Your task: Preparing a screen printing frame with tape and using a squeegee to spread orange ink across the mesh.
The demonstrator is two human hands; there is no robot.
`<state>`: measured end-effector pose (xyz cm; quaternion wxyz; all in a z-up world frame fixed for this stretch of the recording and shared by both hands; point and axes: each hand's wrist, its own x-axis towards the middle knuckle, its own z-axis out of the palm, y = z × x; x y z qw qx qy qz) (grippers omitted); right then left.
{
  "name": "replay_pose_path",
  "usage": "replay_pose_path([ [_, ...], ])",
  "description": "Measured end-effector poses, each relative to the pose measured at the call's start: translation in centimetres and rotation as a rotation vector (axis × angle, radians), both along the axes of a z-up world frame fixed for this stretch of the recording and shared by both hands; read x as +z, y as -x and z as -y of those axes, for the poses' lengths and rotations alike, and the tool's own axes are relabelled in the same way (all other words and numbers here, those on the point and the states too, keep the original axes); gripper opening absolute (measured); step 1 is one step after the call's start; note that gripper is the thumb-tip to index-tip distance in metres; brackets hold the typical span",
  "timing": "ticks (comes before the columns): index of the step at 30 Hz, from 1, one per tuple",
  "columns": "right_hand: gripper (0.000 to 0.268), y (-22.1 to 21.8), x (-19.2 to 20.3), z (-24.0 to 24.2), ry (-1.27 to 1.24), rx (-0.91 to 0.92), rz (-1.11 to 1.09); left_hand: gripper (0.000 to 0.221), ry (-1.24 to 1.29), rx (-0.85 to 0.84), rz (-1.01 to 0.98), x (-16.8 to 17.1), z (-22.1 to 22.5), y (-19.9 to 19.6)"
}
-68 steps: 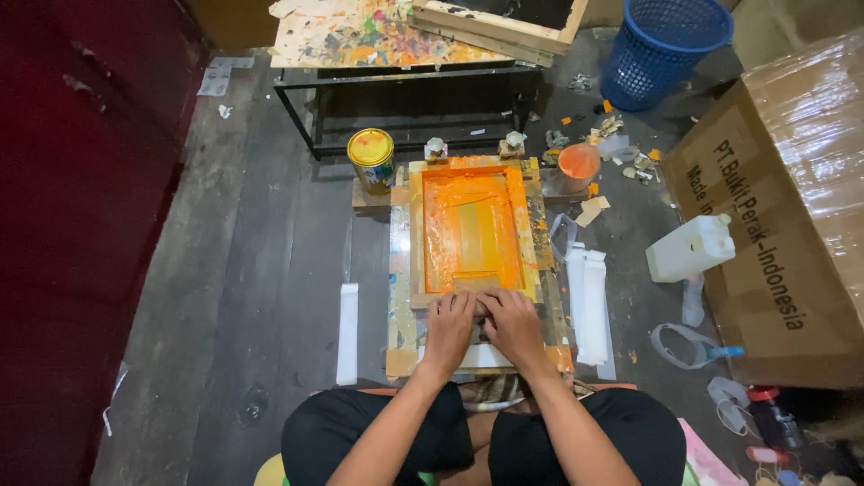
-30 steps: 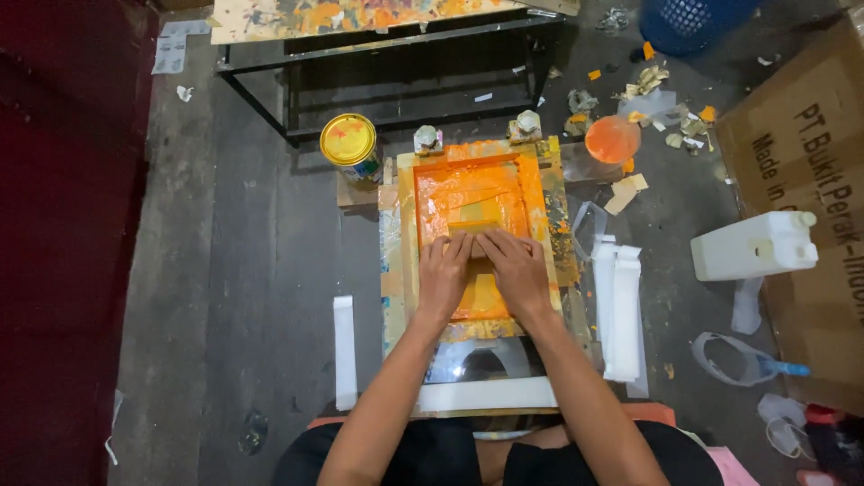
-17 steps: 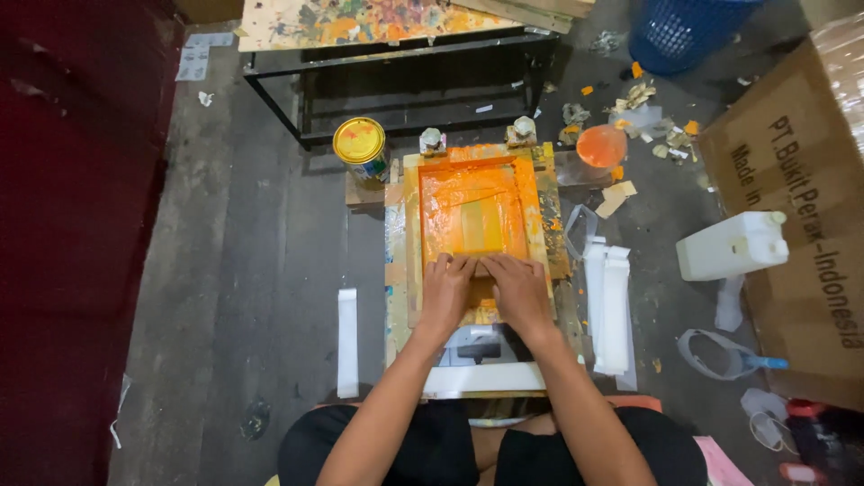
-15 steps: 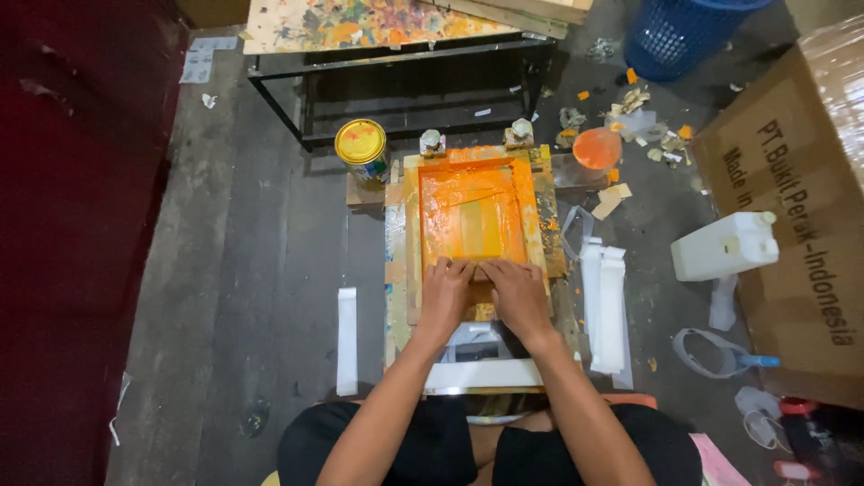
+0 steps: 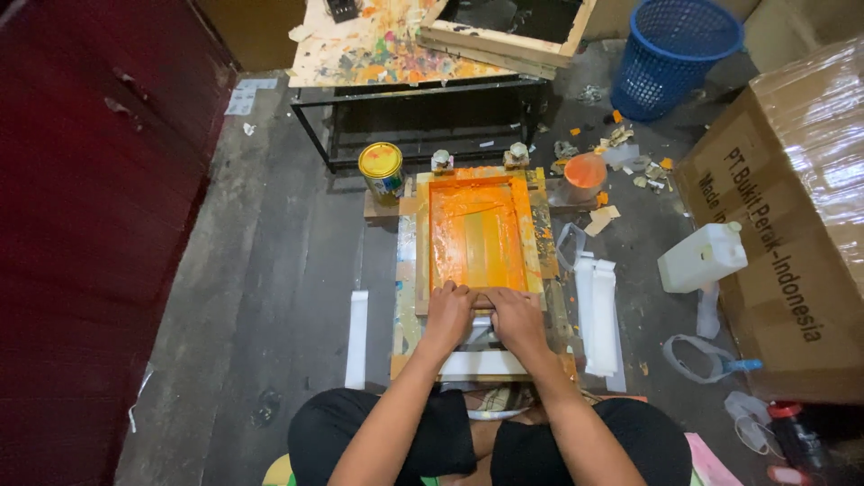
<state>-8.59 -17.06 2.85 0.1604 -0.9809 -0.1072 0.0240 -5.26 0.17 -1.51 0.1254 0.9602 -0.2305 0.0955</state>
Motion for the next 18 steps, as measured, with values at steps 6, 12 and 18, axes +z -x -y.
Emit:
replay_pose_path([
  [6,0.043,0.9,0.0,-0.4,-0.043,-0.020,-0.017,0.026,0.029,0.038,0.025,-1.7,0.3,-0.1],
  [12,0.046,2.9,2.2,-1.1,-0.017,-0.026,-0.025,0.035,0.049,0.054,0.110,1.5,0.6,3.0],
  [18,0.050,3.2,0.0,-1.0,0.029,0.007,0.067,0.037,0.069,0.036,0.319,1.0,0.8,4.4],
])
